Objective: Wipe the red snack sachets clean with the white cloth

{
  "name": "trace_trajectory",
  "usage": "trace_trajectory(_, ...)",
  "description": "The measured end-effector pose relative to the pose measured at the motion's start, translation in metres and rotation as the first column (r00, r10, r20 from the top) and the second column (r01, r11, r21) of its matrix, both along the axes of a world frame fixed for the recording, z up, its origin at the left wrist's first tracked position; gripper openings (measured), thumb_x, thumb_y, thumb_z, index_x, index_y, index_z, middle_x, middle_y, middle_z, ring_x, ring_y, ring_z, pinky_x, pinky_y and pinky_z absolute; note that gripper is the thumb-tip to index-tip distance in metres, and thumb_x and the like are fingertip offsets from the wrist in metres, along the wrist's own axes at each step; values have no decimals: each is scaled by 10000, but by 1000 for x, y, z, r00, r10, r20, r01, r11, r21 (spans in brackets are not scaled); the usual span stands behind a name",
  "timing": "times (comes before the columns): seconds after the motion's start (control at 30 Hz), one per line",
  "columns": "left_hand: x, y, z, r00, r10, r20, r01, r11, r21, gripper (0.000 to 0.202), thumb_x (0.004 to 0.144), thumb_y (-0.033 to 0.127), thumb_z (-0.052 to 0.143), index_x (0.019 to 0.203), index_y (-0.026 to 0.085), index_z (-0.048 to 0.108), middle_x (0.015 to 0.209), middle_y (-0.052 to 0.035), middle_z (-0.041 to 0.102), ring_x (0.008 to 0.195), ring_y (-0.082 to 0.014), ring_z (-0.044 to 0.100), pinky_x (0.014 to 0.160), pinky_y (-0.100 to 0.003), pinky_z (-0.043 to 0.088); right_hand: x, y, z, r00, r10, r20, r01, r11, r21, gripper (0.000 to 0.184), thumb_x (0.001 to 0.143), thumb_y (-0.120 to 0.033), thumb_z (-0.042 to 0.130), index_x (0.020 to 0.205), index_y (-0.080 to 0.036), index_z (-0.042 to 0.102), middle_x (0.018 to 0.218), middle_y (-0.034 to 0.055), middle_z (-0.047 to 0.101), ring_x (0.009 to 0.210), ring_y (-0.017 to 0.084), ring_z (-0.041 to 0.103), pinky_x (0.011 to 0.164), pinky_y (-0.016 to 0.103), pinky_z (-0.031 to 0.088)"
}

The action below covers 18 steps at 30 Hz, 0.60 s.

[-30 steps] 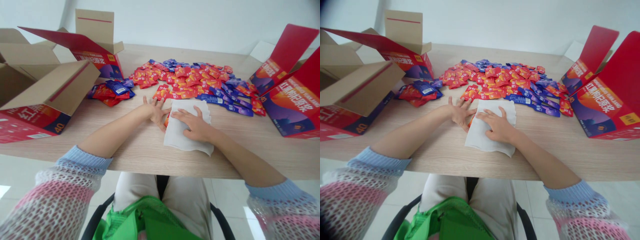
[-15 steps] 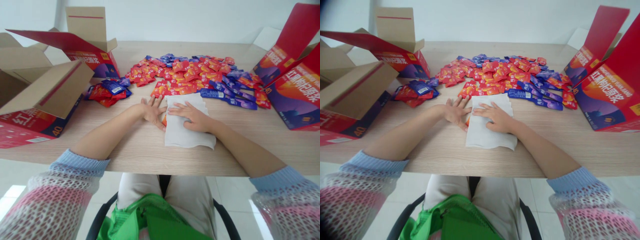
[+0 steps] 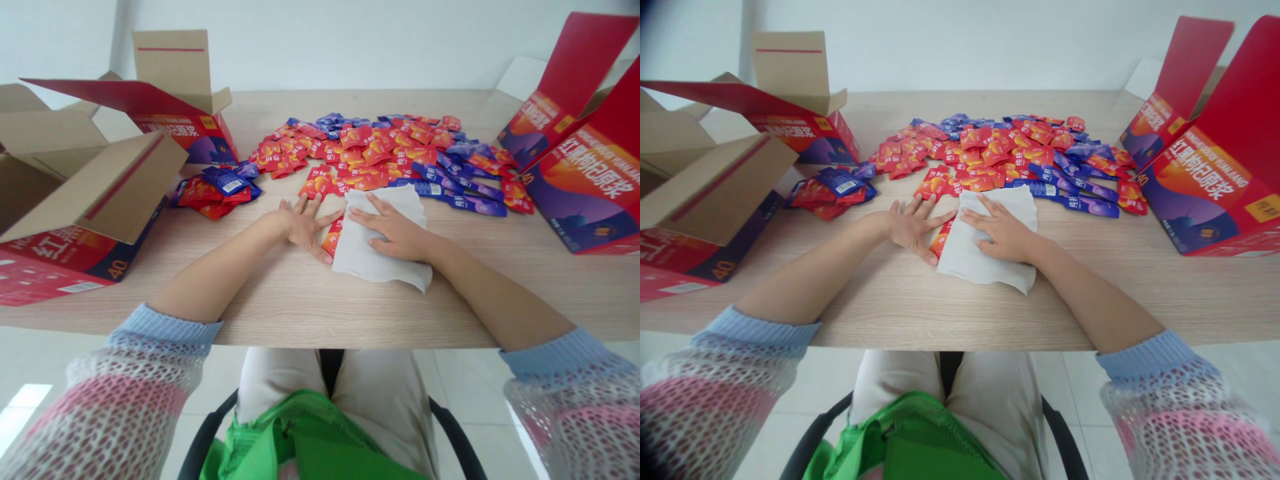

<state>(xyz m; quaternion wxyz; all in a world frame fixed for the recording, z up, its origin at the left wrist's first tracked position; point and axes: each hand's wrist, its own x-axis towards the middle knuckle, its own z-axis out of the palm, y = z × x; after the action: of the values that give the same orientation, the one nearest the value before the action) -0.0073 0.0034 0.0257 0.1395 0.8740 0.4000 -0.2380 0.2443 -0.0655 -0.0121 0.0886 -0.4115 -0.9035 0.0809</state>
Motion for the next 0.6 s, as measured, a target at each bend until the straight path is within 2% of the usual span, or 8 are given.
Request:
trace_trajectory(0.1,1,0,1,1000,-3,0,3,1000,-25,1330,491,744,749,1463,459,-112,1528,-19,-302,1376,-450,-240,1021,-747,25,-9,-12,5,999,37,20,-37,999,22,744,813,-245,509,1513,-189,264,1569,49,273,1461,338,-87,1125,662,78)
trace_trajectory(0.2,2,0,3,1000,9,-15,-9,1000,-28,1310,481,754,746,1492,446,-28,1535,-7,-289,1371,-465,-239,1037,-733,28,-19,-24,10,994,106,15,-106,994,9,779,794,-233,523,1520,-206,240,1568,36,275,1461,326,-98,1122,664,24)
trace_trajectory(0.33,3,0,0,999,12,-47,-12,1000,-13,1298,486,770,729,1525,377,56,1553,-31,-250,1361,-470,-258,1046,-723,19,-31,-34,10,975,224,-17,-224,972,-70,820,770,-195,519,1527,-236,205,1579,17,243,1474,287,-30,1140,625,-5)
trace_trajectory(0.47,1,2,-3,999,5,-48,-5,1000,-11,1302,499,771,719,1530,352,44,1567,-44,-216,1354,-459,-280,1044,-721,-10,-32,-34,9,964,264,-31,-266,957,-115,832,764,-168,499,1529,-253,183,1584,16,228,1475,261,83,1148,601,-34)
trace_trajectory(0.6,-1,1,-3,1000,-8,-13,8,999,-37,1296,510,780,703,1511,397,-26,1529,-18,-300,1348,-464,-286,1024,-740,-15,-25,-27,7,970,240,-27,-242,965,-98,801,809,-197,487,1534,-257,152,1591,25,203,1474,266,83,1154,598,20)
